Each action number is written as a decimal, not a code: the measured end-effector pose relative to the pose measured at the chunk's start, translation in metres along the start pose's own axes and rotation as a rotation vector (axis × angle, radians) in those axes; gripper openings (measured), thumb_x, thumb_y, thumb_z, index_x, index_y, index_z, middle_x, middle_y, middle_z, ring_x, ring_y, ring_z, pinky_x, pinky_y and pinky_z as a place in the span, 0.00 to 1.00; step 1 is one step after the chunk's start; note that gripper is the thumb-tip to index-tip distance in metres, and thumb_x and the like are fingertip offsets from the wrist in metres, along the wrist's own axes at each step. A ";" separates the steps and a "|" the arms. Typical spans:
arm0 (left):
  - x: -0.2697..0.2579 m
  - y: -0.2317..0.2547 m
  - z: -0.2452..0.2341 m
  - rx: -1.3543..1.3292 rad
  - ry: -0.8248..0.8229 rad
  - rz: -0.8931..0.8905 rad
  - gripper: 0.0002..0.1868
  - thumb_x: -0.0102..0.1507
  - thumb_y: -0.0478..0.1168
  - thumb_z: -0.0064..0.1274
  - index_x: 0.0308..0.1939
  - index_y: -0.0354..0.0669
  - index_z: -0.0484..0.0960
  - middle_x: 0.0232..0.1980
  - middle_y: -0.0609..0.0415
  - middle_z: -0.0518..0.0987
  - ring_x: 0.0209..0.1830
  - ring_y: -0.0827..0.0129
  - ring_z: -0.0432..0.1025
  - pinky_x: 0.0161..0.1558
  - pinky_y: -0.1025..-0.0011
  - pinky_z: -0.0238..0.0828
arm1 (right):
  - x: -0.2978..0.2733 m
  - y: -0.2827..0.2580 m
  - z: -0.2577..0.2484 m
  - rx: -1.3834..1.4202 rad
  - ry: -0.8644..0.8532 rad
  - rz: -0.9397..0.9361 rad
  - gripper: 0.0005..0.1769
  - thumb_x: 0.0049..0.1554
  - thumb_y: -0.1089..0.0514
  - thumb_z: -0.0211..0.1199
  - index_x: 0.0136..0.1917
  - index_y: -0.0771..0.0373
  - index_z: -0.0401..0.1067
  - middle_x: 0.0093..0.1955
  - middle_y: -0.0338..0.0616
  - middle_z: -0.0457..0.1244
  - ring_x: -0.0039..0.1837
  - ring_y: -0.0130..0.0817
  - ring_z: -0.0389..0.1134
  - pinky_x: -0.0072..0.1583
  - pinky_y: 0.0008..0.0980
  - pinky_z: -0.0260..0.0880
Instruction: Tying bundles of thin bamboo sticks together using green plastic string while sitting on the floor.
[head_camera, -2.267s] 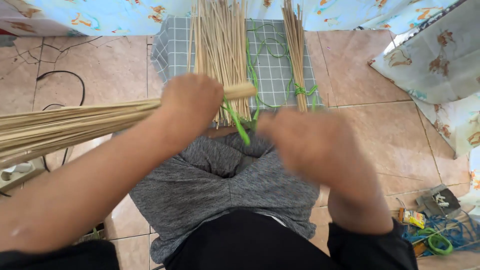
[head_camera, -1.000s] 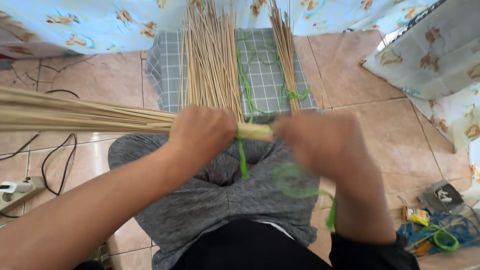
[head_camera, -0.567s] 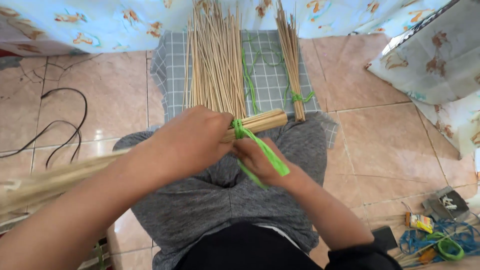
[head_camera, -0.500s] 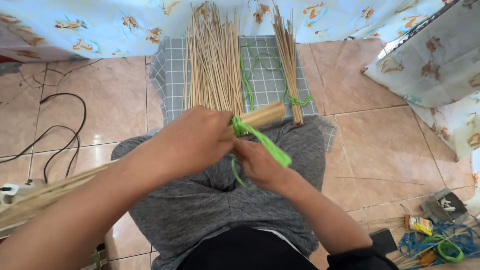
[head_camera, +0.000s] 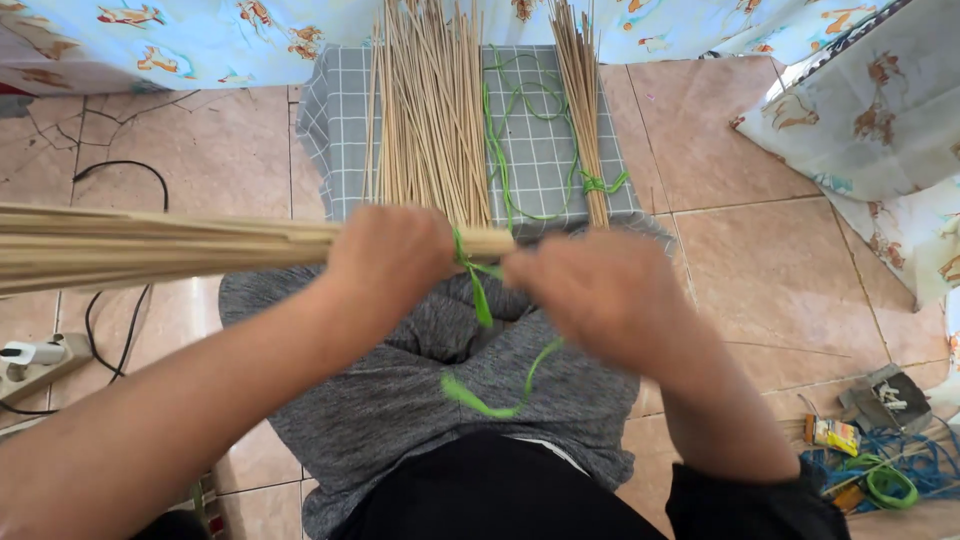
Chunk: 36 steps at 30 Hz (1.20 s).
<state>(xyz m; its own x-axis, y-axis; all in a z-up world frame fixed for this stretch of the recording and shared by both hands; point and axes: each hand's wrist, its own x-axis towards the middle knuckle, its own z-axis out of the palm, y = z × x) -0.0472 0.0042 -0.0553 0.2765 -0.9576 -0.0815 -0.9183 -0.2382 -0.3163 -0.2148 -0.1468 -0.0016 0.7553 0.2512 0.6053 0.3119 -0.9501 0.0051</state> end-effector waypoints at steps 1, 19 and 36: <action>-0.004 0.004 -0.003 0.000 -0.001 0.001 0.03 0.62 0.34 0.58 0.36 0.37 0.84 0.27 0.51 0.80 0.28 0.58 0.81 0.28 0.59 0.79 | 0.005 0.019 0.010 0.000 0.000 0.001 0.14 0.64 0.62 0.52 0.55 0.56 0.79 0.27 0.33 0.58 0.25 0.30 0.55 0.29 0.29 0.58; -0.026 0.008 -0.009 -0.116 0.167 -0.007 0.05 0.62 0.35 0.58 0.32 0.37 0.84 0.23 0.49 0.80 0.26 0.54 0.81 0.24 0.56 0.79 | 0.001 0.016 0.015 -0.091 -0.228 0.085 0.08 0.64 0.58 0.56 0.44 0.50 0.74 0.28 0.31 0.60 0.27 0.36 0.60 0.30 0.35 0.60; -0.025 0.016 -0.016 -0.135 -0.060 0.123 0.05 0.63 0.33 0.56 0.35 0.34 0.85 0.29 0.45 0.83 0.31 0.52 0.82 0.31 0.56 0.82 | 0.000 0.027 -0.003 0.131 -0.110 0.401 0.10 0.67 0.56 0.58 0.48 0.56 0.79 0.31 0.43 0.66 0.35 0.51 0.70 0.40 0.42 0.67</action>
<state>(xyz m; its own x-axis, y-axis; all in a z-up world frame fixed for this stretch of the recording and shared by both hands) -0.0733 0.0217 -0.0434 0.1721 -0.9705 -0.1688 -0.9748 -0.1432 -0.1710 -0.2076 -0.1731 0.0007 0.8864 -0.1080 0.4501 0.0462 -0.9469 -0.3182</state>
